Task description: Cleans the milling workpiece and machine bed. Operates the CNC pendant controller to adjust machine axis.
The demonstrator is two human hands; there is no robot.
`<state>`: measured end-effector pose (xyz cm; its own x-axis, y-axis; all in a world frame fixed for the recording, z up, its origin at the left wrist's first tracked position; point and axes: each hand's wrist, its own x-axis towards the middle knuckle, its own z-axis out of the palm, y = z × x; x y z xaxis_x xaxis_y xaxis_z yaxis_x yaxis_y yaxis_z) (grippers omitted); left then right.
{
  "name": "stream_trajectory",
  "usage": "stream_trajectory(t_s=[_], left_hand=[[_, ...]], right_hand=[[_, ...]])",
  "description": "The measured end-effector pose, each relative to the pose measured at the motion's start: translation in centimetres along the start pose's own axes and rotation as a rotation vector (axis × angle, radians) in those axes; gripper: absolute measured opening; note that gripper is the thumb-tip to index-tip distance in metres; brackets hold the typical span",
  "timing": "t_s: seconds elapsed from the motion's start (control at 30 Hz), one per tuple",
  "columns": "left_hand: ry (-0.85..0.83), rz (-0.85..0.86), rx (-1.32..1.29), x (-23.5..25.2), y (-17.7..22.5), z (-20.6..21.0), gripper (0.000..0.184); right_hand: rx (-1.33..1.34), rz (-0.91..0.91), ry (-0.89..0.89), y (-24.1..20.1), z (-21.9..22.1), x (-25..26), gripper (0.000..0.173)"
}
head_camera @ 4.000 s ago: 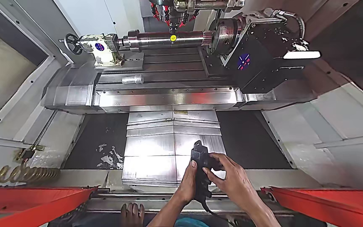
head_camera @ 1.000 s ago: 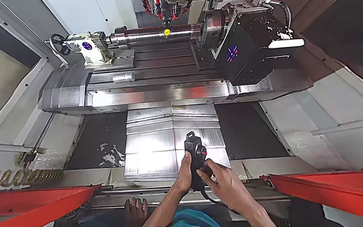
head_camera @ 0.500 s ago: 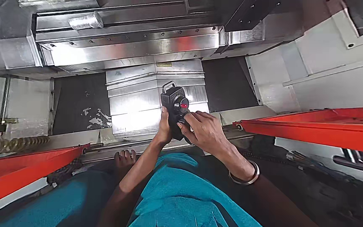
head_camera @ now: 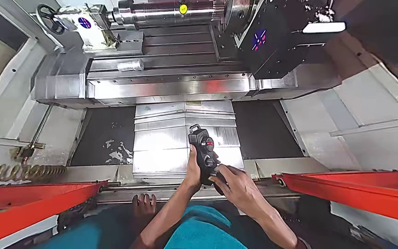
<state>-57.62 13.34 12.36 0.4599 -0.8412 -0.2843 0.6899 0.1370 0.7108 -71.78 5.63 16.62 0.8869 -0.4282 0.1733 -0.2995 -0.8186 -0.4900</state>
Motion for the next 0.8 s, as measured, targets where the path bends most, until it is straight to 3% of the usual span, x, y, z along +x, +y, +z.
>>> stream_trajectory(t_s=[0.1,0.2,0.33,0.47,0.8], left_hand=[[0.007,-0.067,-0.048,-0.2,-0.2,0.1,0.089],[0.001,-0.078,-0.043,-0.3,-0.4,0.2,0.087],[-0.057,-0.064,0.038,-1.0,-0.7,0.4,0.084],[-0.122,-0.005,0.14,-1.2,-1.3,0.2,0.089],[-0.058,-0.063,0.134,-0.8,-1.2,-0.2,0.082]], right_hand=[[0.013,-0.069,-0.044,0.7,-0.5,0.1,0.035],[0.159,0.177,-0.196,1.0,-2.5,0.9,0.055],[0.263,0.354,-0.039,1.2,-3.3,3.1,0.071],[0.138,0.337,0.066,-0.1,-2.5,4.6,0.058],[0.142,0.05,0.006,0.4,-3.0,4.6,0.027]])
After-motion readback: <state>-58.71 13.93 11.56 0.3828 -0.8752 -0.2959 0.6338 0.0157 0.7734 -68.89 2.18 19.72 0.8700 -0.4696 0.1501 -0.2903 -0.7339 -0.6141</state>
